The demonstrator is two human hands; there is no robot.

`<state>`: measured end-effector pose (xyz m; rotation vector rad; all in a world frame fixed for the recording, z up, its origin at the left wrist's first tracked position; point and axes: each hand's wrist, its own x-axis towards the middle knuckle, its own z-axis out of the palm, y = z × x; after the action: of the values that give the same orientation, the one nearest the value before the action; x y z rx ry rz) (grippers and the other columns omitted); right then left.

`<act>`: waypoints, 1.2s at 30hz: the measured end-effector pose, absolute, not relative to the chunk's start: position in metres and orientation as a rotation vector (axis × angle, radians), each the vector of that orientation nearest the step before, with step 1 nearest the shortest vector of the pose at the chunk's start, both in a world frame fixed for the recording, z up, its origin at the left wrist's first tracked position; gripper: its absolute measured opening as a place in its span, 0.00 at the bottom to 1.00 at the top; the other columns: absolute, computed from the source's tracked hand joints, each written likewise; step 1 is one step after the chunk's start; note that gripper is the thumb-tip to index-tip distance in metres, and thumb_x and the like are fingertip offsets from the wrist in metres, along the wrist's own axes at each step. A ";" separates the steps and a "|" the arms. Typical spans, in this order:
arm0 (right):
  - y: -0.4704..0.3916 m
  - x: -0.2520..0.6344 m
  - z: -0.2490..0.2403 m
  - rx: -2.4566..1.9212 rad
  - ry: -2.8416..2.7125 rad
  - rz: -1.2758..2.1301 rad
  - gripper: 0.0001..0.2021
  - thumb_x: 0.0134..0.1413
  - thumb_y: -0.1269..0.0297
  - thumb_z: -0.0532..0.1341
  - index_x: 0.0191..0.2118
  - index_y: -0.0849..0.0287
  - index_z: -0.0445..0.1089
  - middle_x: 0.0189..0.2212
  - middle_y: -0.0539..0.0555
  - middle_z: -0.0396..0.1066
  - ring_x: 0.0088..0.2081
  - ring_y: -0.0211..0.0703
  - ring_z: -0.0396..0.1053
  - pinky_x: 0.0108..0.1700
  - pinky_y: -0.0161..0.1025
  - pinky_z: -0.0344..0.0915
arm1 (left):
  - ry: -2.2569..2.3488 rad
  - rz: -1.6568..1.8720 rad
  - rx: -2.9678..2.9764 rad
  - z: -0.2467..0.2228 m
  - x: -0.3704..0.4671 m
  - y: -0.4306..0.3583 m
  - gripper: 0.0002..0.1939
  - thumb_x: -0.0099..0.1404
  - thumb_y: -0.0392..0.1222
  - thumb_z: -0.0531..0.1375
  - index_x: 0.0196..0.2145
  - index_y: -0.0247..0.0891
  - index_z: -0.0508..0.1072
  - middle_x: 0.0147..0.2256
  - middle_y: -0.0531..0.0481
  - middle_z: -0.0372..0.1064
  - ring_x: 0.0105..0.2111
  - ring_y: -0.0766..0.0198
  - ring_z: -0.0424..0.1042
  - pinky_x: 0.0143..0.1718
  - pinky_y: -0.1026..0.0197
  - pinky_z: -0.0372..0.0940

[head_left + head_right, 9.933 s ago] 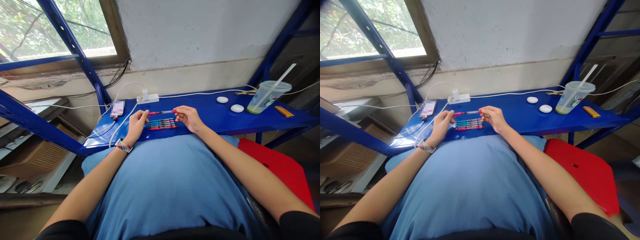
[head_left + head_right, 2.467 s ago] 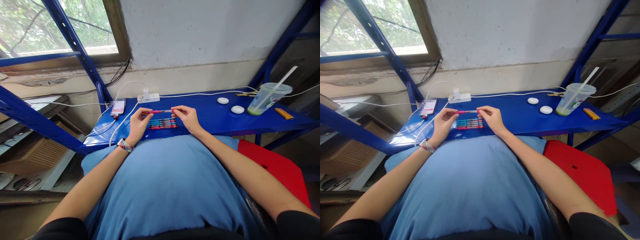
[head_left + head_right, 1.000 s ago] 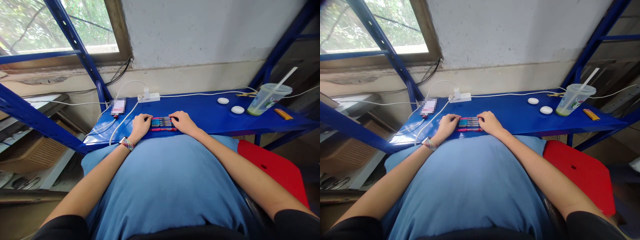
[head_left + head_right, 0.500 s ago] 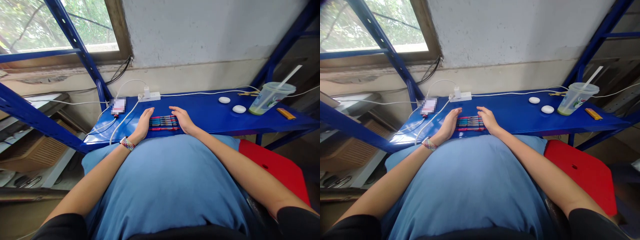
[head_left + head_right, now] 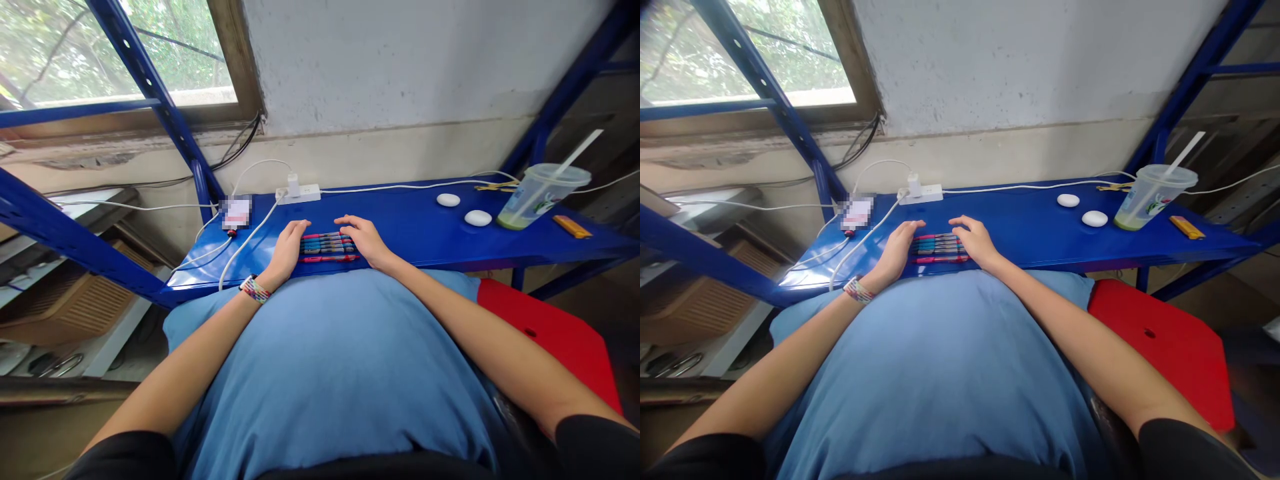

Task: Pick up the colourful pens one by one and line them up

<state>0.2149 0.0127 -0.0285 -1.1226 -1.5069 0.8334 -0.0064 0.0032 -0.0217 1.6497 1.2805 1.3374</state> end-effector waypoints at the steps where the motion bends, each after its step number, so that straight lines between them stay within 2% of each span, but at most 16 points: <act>1: 0.010 0.218 -0.026 -1.121 -1.550 0.812 0.14 0.59 0.67 0.64 0.47 0.52 0.84 0.58 0.56 0.81 0.74 0.58 0.63 0.75 0.58 0.56 | 1.314 1.296 1.687 -0.020 -0.008 0.002 0.19 0.77 0.55 0.54 0.47 0.42 0.79 0.57 0.44 0.79 0.63 0.48 0.72 0.69 0.47 0.61; 3: 0.002 0.224 -0.022 -1.105 -1.683 0.764 0.11 0.59 0.66 0.66 0.46 0.52 0.85 0.60 0.57 0.80 0.75 0.60 0.62 0.76 0.60 0.55 | 1.371 1.237 1.749 -0.016 -0.012 0.000 0.18 0.77 0.55 0.54 0.48 0.43 0.79 0.58 0.44 0.78 0.63 0.48 0.71 0.68 0.47 0.60; 7: -0.014 0.231 -0.016 -1.038 -2.008 0.594 0.04 0.57 0.67 0.71 0.36 0.51 0.85 0.66 0.56 0.75 0.77 0.65 0.57 0.76 0.66 0.52 | 1.437 1.207 1.852 -0.016 -0.016 -0.001 0.17 0.78 0.54 0.53 0.47 0.43 0.77 0.53 0.44 0.79 0.58 0.49 0.73 0.63 0.48 0.64; 12: -0.018 0.230 -0.016 -0.961 -2.200 0.475 0.07 0.50 0.72 0.75 0.32 0.50 0.85 0.65 0.56 0.76 0.75 0.67 0.57 0.74 0.70 0.53 | 1.383 1.254 1.918 -0.025 -0.015 0.000 0.15 0.79 0.53 0.54 0.45 0.43 0.76 0.48 0.44 0.78 0.53 0.50 0.74 0.61 0.47 0.64; 17: -0.017 0.229 -0.015 -0.904 -2.197 0.478 0.07 0.49 0.73 0.74 0.31 0.51 0.83 0.61 0.55 0.79 0.72 0.65 0.61 0.72 0.68 0.58 | 1.344 1.300 1.957 -0.024 -0.014 -0.003 0.13 0.78 0.51 0.55 0.45 0.43 0.76 0.48 0.44 0.78 0.53 0.51 0.74 0.61 0.49 0.64; 19: -0.018 0.229 -0.013 -0.867 -2.133 0.519 0.05 0.52 0.70 0.73 0.32 0.50 0.82 0.55 0.54 0.82 0.67 0.63 0.68 0.69 0.64 0.63 | 1.306 1.328 1.974 -0.019 -0.014 -0.007 0.14 0.79 0.51 0.55 0.45 0.43 0.77 0.49 0.45 0.78 0.53 0.51 0.74 0.61 0.49 0.65; 21: -0.019 0.229 -0.011 -0.871 -2.021 0.574 0.02 0.56 0.65 0.71 0.36 0.50 0.82 0.47 0.54 0.84 0.56 0.59 0.76 0.63 0.58 0.69 | 1.240 1.357 1.992 -0.013 -0.013 -0.014 0.16 0.80 0.52 0.54 0.45 0.43 0.78 0.48 0.46 0.79 0.53 0.52 0.75 0.60 0.51 0.66; 24: -0.018 0.230 -0.010 -0.922 -1.832 0.640 0.06 0.61 0.58 0.69 0.40 0.52 0.82 0.38 0.53 0.83 0.41 0.51 0.78 0.50 0.50 0.74 | 1.138 1.323 2.026 -0.007 -0.011 -0.021 0.18 0.80 0.54 0.55 0.43 0.43 0.79 0.41 0.48 0.81 0.46 0.53 0.78 0.54 0.53 0.69; 27: -0.013 0.231 -0.012 -0.925 -1.705 0.682 0.10 0.59 0.53 0.72 0.40 0.53 0.82 0.35 0.53 0.82 0.37 0.49 0.77 0.45 0.47 0.73 | 1.105 1.284 2.067 -0.006 -0.009 -0.025 0.16 0.78 0.54 0.59 0.42 0.42 0.80 0.35 0.50 0.80 0.40 0.55 0.78 0.49 0.54 0.70; 31: -0.006 0.232 -0.014 -0.866 -1.520 0.882 0.15 0.53 0.49 0.75 0.41 0.53 0.83 0.32 0.52 0.81 0.34 0.48 0.76 0.41 0.47 0.75 | 1.127 1.376 2.064 -0.007 -0.009 -0.024 0.13 0.77 0.52 0.60 0.44 0.43 0.80 0.38 0.49 0.80 0.41 0.56 0.78 0.48 0.55 0.70; 36: -0.004 0.232 -0.015 -0.804 -1.421 1.047 0.17 0.50 0.49 0.78 0.41 0.54 0.84 0.30 0.53 0.80 0.29 0.45 0.75 0.35 0.45 0.74 | 1.168 1.421 2.049 -0.007 -0.011 -0.022 0.14 0.78 0.50 0.58 0.36 0.42 0.76 0.31 0.52 0.73 0.35 0.59 0.72 0.42 0.57 0.66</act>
<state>0.2320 -0.0042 -0.0149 -0.8039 -1.4209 1.0472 -0.0110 -0.0221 -0.0068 2.0488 1.1679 1.4209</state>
